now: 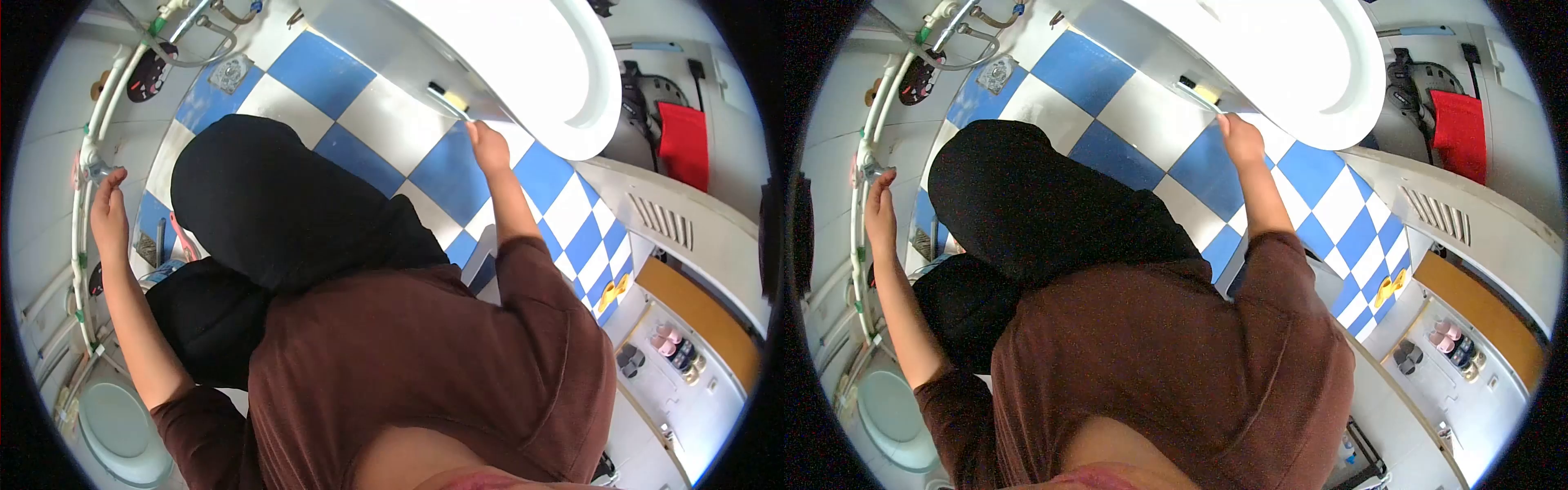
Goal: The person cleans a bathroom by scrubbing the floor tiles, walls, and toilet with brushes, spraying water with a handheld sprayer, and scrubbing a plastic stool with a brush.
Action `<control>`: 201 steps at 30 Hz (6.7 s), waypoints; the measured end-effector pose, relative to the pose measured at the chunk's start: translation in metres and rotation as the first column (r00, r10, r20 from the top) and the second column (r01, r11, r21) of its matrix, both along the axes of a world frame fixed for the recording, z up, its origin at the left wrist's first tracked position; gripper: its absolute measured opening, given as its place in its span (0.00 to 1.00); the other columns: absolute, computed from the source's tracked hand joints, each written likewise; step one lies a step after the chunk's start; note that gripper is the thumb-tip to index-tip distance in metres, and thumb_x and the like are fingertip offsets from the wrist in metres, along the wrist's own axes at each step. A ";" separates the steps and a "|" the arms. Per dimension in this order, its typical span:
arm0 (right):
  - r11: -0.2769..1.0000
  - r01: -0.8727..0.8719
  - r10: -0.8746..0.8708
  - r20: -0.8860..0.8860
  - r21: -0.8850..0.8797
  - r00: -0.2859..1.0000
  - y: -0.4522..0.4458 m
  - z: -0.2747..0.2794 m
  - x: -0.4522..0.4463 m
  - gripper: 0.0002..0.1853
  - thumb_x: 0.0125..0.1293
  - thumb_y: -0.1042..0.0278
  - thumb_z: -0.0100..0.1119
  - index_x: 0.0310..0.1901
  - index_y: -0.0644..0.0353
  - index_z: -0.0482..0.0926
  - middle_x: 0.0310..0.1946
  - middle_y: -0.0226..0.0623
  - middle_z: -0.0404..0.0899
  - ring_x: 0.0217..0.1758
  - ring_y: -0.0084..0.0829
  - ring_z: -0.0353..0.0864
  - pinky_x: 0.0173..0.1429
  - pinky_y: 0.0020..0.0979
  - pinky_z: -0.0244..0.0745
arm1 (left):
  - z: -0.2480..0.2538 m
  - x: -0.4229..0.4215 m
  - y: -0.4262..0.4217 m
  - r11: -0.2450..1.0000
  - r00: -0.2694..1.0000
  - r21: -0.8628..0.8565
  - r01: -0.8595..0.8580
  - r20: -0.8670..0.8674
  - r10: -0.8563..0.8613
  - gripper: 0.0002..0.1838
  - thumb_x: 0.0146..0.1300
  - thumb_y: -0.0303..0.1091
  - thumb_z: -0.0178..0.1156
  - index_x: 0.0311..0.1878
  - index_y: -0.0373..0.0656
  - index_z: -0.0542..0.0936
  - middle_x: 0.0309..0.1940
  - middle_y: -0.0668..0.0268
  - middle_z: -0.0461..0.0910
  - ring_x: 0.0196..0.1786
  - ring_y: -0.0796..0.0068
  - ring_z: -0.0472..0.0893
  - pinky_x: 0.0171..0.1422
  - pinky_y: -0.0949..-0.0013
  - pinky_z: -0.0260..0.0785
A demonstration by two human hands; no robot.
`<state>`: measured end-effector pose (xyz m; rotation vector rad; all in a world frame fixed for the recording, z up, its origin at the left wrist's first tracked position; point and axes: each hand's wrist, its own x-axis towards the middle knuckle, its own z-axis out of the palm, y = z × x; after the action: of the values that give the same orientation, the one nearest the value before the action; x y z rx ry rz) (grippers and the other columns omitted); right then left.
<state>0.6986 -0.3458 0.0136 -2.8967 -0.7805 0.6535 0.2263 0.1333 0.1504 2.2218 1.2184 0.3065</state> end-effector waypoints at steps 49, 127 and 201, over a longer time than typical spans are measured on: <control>0.802 0.160 0.020 -0.294 0.575 0.956 0.136 0.083 -0.044 0.28 0.71 0.44 0.38 0.30 0.62 0.77 0.29 0.47 0.79 0.36 0.48 0.77 0.44 0.42 0.70 | 0.050 0.077 -0.028 0.923 0.962 0.296 0.247 0.039 -0.270 0.15 0.60 0.28 0.48 0.47 0.39 0.80 0.44 0.55 0.81 0.49 0.56 0.78 0.58 0.61 0.67; 0.231 0.973 -0.719 -0.678 -0.025 0.154 -0.174 -0.025 0.022 0.27 0.64 0.63 0.49 0.67 0.34 0.64 0.47 0.46 0.80 0.49 0.44 0.80 0.52 0.40 0.74 | 0.073 0.511 -0.348 -0.040 -0.100 -0.163 0.986 -0.380 -0.920 0.39 0.57 0.49 0.58 0.65 0.33 0.60 0.66 0.41 0.57 0.70 0.45 0.56 0.71 0.36 0.41; 0.257 0.958 -0.771 -0.572 0.125 0.281 -0.016 -0.149 0.062 0.29 0.68 0.70 0.45 0.68 0.31 0.59 0.37 0.46 0.75 0.38 0.42 0.79 0.45 0.42 0.76 | 0.041 0.513 -0.394 0.041 0.001 -0.128 0.991 -0.295 -0.955 0.33 0.66 0.55 0.44 0.55 0.29 0.68 0.50 0.46 0.74 0.54 0.48 0.75 0.68 0.47 0.54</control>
<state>0.7602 -0.3619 -0.1354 -2.0442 0.7415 0.6922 0.7396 -0.2603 0.1909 2.6686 -0.6132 -0.6250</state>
